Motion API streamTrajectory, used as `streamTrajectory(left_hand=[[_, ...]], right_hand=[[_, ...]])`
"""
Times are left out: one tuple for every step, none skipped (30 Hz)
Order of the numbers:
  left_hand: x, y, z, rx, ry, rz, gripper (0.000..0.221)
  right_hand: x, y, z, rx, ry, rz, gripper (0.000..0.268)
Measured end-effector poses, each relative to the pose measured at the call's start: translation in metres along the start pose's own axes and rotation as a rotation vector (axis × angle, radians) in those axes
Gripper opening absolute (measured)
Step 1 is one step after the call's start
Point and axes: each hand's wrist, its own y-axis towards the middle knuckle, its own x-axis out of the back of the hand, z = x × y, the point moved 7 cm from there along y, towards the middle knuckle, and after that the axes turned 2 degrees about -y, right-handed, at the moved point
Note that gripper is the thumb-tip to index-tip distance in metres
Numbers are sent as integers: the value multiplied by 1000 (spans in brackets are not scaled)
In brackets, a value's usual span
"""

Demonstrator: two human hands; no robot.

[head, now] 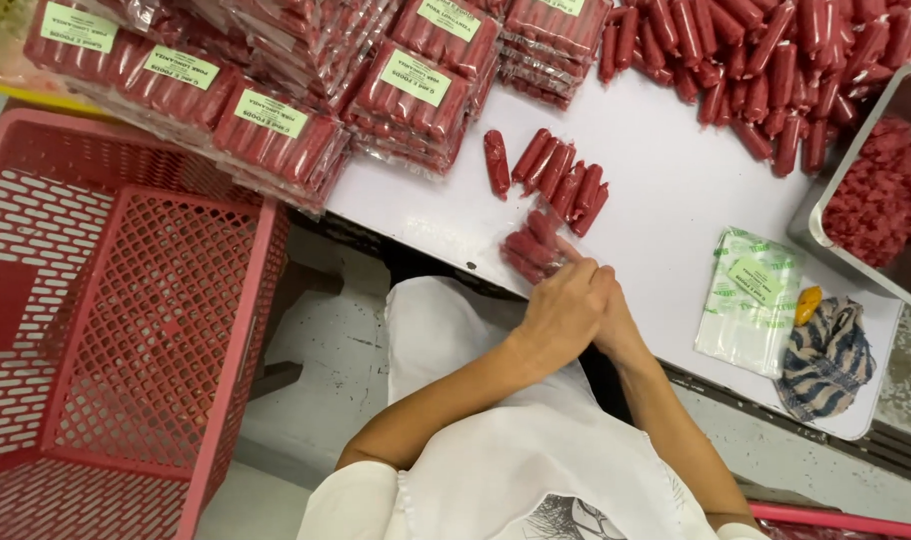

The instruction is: Manually counting and placing small red sausages into plastic bags for retail packaging.

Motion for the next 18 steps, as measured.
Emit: streamTrajectory(left_hand=[[1,4,8,26,-82,68,11],[2,8,14,52,-164,136,12],[17,13,27,48,-161,138,12],[32,18,42,79,-113,141,10],[46,22,55,111,-68,148,9],[42,17,75,108,-69,153,9],[32,8,102,233,-112,260,17],[22,-3,128,360,-155,366,26],[21,-6,129,360,-149,365,26],[18,-11,130,382,-163,400,25],[14,-15,131,402,-181,438,24],[16,-15,132,400,-177,441,24],[17,-15,134,441,-213,441,21],[17,-15,137,483,-249,441,19],[21,-12,135,481,-248,439,19],[25,-10,135,507,-249,422,21],[29,-10,134,536,-252,409,23],[26,-10,134,538,-253,411,23]], right_hand=[[-2,0,32,23,-112,31,33],[-6,-5,65,46,-225,62,36],[-4,-2,41,48,-220,59,36],[-3,2,17,71,-292,59,47],[-1,4,-7,88,-363,58,59],[-4,2,-3,85,-359,54,59],[-3,-1,2,76,-383,10,59],[-3,-4,6,68,-407,-34,61],[-4,0,0,72,-403,-32,61],[-3,4,-4,92,-428,-67,62],[-1,7,-8,108,-454,-105,63],[4,9,-6,108,-449,-106,63],[5,13,-2,132,-431,-46,62],[7,16,1,157,-413,14,61],[10,15,-5,159,-414,13,61],[6,15,-13,160,-450,122,53],[2,11,-23,156,-484,234,45],[2,18,-30,153,-484,235,45]])
